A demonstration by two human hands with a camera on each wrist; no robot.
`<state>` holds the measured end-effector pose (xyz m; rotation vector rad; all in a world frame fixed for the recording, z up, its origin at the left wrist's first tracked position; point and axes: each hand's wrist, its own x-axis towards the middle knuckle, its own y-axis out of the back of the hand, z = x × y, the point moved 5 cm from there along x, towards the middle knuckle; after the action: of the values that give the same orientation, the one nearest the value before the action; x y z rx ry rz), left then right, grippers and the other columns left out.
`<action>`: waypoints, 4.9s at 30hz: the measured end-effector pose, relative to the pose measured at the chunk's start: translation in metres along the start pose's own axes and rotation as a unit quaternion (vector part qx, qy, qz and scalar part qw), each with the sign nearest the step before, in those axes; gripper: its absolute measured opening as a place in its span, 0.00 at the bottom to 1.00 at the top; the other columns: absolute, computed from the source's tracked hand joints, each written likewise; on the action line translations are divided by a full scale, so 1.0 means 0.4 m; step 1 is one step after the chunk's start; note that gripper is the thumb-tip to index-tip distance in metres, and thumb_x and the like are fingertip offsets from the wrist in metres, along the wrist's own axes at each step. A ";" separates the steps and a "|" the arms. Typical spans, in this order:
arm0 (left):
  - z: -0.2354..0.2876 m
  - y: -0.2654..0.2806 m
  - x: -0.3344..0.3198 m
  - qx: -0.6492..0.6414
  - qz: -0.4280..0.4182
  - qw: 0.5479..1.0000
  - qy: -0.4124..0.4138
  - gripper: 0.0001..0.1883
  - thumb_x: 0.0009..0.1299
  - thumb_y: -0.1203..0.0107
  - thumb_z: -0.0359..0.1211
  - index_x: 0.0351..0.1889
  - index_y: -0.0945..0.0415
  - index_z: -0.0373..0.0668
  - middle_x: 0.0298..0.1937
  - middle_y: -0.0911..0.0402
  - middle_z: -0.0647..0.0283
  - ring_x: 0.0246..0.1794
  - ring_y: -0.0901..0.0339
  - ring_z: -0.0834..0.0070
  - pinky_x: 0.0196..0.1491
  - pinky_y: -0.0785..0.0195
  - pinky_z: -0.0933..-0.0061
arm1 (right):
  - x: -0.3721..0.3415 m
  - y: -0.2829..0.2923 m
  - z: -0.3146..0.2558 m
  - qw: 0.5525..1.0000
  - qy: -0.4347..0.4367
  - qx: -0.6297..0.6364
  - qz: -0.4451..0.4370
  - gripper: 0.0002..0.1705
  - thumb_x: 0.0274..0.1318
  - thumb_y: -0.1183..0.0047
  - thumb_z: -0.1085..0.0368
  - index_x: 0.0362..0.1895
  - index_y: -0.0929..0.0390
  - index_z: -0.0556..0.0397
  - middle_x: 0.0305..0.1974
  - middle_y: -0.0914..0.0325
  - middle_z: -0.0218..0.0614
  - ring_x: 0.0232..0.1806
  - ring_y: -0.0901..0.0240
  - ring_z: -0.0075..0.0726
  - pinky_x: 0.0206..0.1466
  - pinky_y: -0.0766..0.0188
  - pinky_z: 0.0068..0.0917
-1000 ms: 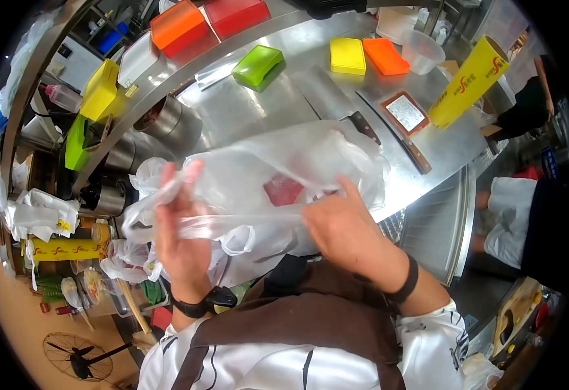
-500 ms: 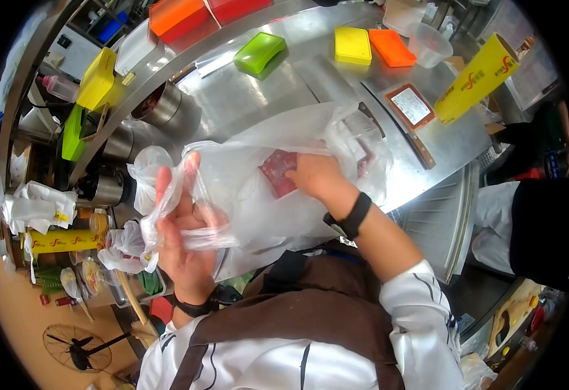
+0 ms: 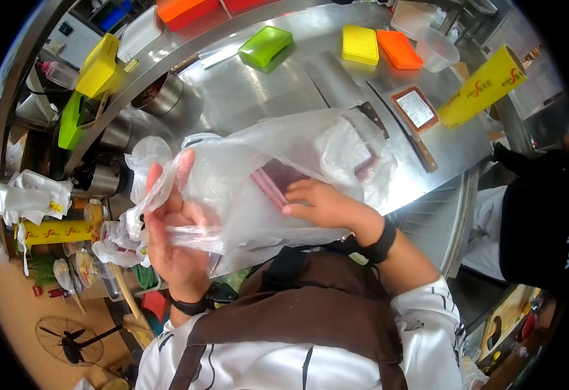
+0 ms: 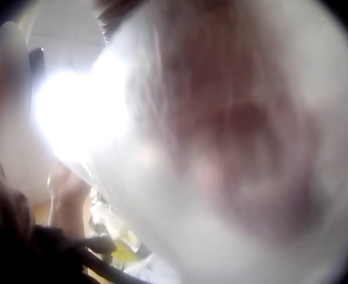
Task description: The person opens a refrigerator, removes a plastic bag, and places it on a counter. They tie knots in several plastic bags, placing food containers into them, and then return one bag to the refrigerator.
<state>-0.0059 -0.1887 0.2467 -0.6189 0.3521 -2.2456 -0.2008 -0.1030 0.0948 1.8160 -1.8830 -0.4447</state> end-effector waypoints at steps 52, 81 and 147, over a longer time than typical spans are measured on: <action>-0.039 -0.048 0.031 0.090 -0.004 0.993 0.075 0.33 0.78 0.65 0.49 0.67 0.41 0.26 0.62 0.32 0.33 0.32 0.28 0.75 0.43 0.32 0.72 | -0.068 0.125 0.287 0.880 -0.430 -0.181 0.092 0.41 0.50 0.39 0.55 0.69 0.37 0.50 0.69 0.41 0.43 0.74 0.54 0.50 0.77 0.67 0.38; -0.015 -0.066 0.049 0.037 -0.012 0.999 0.036 0.29 0.79 0.66 0.44 0.64 0.38 0.25 0.60 0.29 0.34 0.30 0.27 0.76 0.39 0.32 0.75 | -0.079 0.262 0.202 0.969 -0.175 -0.034 0.173 0.21 0.63 0.50 0.56 0.53 0.24 0.57 0.51 0.21 0.42 0.51 0.27 0.42 0.57 0.33 0.33; -0.021 -0.127 0.039 0.096 0.010 0.995 0.038 0.26 0.79 0.62 0.39 0.65 0.40 0.24 0.60 0.29 0.40 0.51 0.24 0.62 0.51 0.28 0.65 | -0.004 0.233 0.211 0.936 -0.108 -0.293 0.163 0.20 0.56 0.50 0.64 0.54 0.25 0.44 0.49 0.22 0.42 0.51 0.26 0.48 0.52 0.29 0.39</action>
<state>-0.0504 -0.1656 0.2665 -0.4274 0.1771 -2.2547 -0.3251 -0.1036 0.0755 1.0783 -1.8735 -0.9898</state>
